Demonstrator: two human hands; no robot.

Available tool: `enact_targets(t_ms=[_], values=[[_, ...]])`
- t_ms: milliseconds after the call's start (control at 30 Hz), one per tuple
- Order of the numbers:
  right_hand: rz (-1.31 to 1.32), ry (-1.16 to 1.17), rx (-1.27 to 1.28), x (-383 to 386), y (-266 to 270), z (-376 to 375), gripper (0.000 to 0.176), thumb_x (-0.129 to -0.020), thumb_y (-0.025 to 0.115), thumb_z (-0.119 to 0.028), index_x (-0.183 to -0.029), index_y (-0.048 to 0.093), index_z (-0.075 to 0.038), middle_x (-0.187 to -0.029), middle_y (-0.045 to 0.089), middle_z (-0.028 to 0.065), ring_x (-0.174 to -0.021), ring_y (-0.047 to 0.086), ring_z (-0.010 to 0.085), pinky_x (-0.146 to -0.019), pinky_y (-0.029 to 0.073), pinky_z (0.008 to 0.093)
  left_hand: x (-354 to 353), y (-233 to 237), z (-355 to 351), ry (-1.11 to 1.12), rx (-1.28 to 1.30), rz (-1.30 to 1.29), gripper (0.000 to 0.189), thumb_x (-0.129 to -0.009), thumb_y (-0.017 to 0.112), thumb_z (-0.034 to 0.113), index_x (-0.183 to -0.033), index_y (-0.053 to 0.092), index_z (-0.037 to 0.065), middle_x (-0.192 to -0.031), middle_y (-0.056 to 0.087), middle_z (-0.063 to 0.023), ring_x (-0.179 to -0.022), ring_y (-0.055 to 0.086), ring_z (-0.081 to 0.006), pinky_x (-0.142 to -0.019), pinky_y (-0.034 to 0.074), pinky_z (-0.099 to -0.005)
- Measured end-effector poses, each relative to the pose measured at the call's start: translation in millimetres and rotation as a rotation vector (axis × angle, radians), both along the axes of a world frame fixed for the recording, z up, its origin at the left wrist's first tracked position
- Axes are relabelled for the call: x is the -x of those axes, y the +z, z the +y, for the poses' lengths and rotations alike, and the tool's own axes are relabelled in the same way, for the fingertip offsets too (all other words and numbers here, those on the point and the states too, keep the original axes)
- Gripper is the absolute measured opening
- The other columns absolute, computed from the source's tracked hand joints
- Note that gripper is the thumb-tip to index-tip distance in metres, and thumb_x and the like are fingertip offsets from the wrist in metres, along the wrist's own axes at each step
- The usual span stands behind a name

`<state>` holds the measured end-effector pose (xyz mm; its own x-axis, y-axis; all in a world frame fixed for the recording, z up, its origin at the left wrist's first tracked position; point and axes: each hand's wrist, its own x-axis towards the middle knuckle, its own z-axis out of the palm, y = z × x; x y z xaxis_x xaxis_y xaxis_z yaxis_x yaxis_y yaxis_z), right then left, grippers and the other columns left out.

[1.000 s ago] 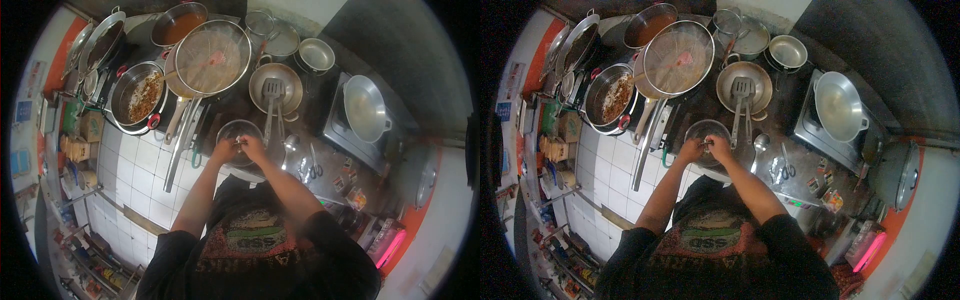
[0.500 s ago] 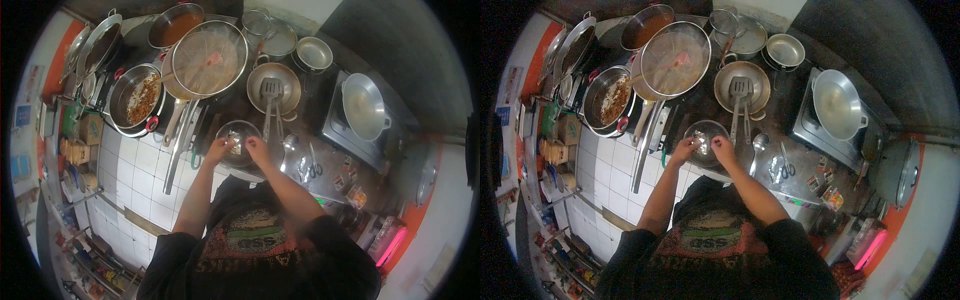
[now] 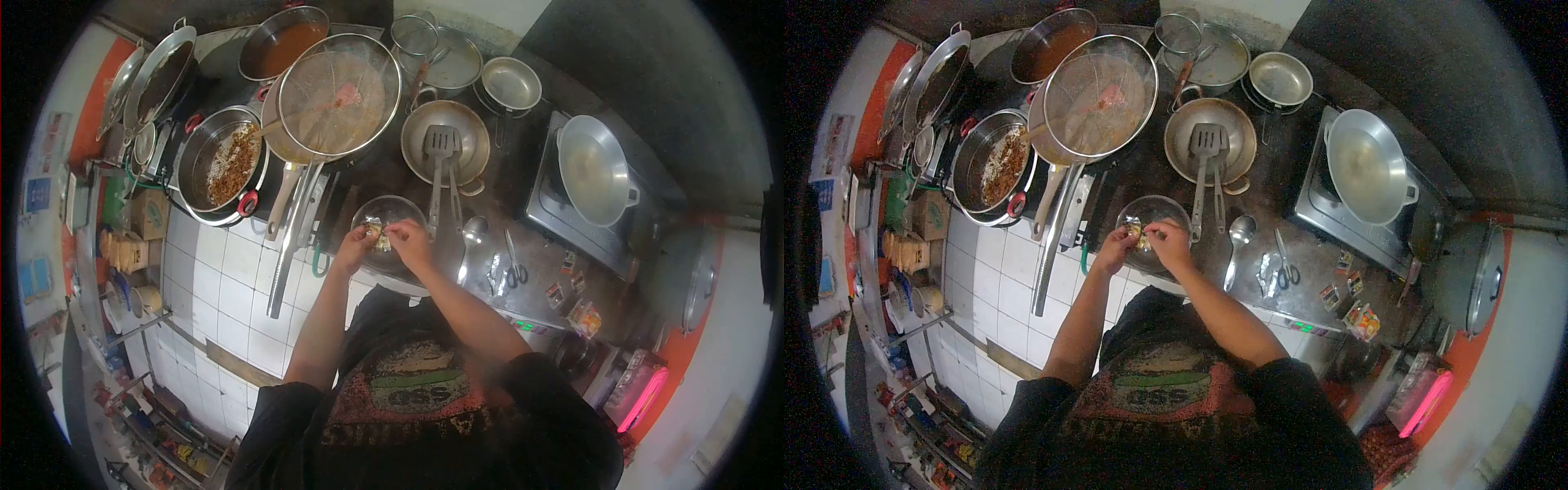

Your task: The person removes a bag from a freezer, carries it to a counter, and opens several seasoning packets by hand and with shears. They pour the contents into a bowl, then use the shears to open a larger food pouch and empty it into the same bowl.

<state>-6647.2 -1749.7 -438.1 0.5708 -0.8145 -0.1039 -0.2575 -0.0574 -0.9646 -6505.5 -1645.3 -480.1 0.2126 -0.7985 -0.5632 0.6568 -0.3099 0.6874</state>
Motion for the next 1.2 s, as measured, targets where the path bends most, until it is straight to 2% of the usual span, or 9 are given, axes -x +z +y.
enact_targets(t_ms=[467, 767, 967, 1067, 1167, 1200], values=[[0.026, 0.003, 0.025, 0, 12, 3, 0.014, -0.077, 0.069, -0.004, -0.09, 0.073, -0.007, -0.087, 0.059, 0.0018, -0.067, 0.053, 0.0108, -0.061, 0.042, 0.0246, 3, 9, -1, 0.016, 0.018, 0.015, 0.021, -0.095, 0.057, 0.012, -0.113, 0.059, 0.003, -0.103, 0.066, -0.0031, -0.09, 0.062, -0.0102, -0.081, 0.049, -0.0269], [0.033, 0.013, 0.036, 3, 8, 2, 0.014, -0.078, 0.069, -0.008, -0.09, 0.073, -0.006, -0.088, 0.059, 0.0022, -0.069, 0.054, 0.0115, -0.062, 0.042, 0.0245, 2, 2, 2, -0.015, 0.016, 0.047, 0.019, -0.094, 0.058, 0.011, -0.111, 0.06, 0.003, -0.1, 0.066, -0.0029, -0.089, 0.062, -0.0107, -0.08, 0.049, -0.0271], [0.041, 0.117, 0.001, 8, 9, -6, 0.015, -0.08, 0.068, -0.01, -0.094, 0.074, -0.007, -0.094, 0.058, 0.0021, -0.074, 0.056, 0.0134, -0.067, 0.045, 0.0263, -2, 0, 6, -0.073, 0.029, 0.063, 0.018, -0.093, 0.059, 0.009, -0.11, 0.061, 0.003, -0.099, 0.066, -0.0023, -0.087, 0.062, -0.0104, -0.079, 0.049, -0.0269], [0.049, 0.201, 0.079, 10, 6, -9, 0.018, -0.08, 0.068, -0.01, -0.097, 0.073, -0.007, -0.098, 0.057, 0.0041, -0.079, 0.057, 0.0158, -0.071, 0.046, 0.0281, -4, 1, 8, -0.084, 0.025, 0.045, 0.019, -0.092, 0.061, 0.01, -0.109, 0.061, 0.004, -0.098, 0.066, -0.0017, -0.086, 0.062, -0.0096, -0.079, 0.049, -0.0265], [0.132, 0.277, 0.084, 10, -7, -9, 0.022, -0.076, 0.069, -0.013, -0.097, 0.073, -0.008, -0.099, 0.059, 0.0112, -0.092, 0.061, 0.028, -0.081, 0.049, 0.0358, -4, 6, 7, -0.103, -0.04, -0.047, 0.018, -0.091, 0.062, 0.012, -0.108, 0.062, 0.004, -0.097, 0.066, -0.001, -0.084, 0.061, -0.0083, -0.077, 0.049, -0.0257], [0.132, 0.279, 0.077, 9, -8, -8, 0.024, -0.075, 0.069, -0.013, -0.098, 0.073, -0.009, -0.1, 0.059, 0.0113, -0.093, 0.061, 0.0283, -0.081, 0.049, 0.0363, -4, 11, 5, -0.104, -0.031, -0.06, 0.019, -0.092, 0.062, 0.012, -0.108, 0.062, 0.004, -0.096, 0.066, -0.0007, -0.083, 0.061, -0.0079, -0.077, 0.049, -0.0253]])
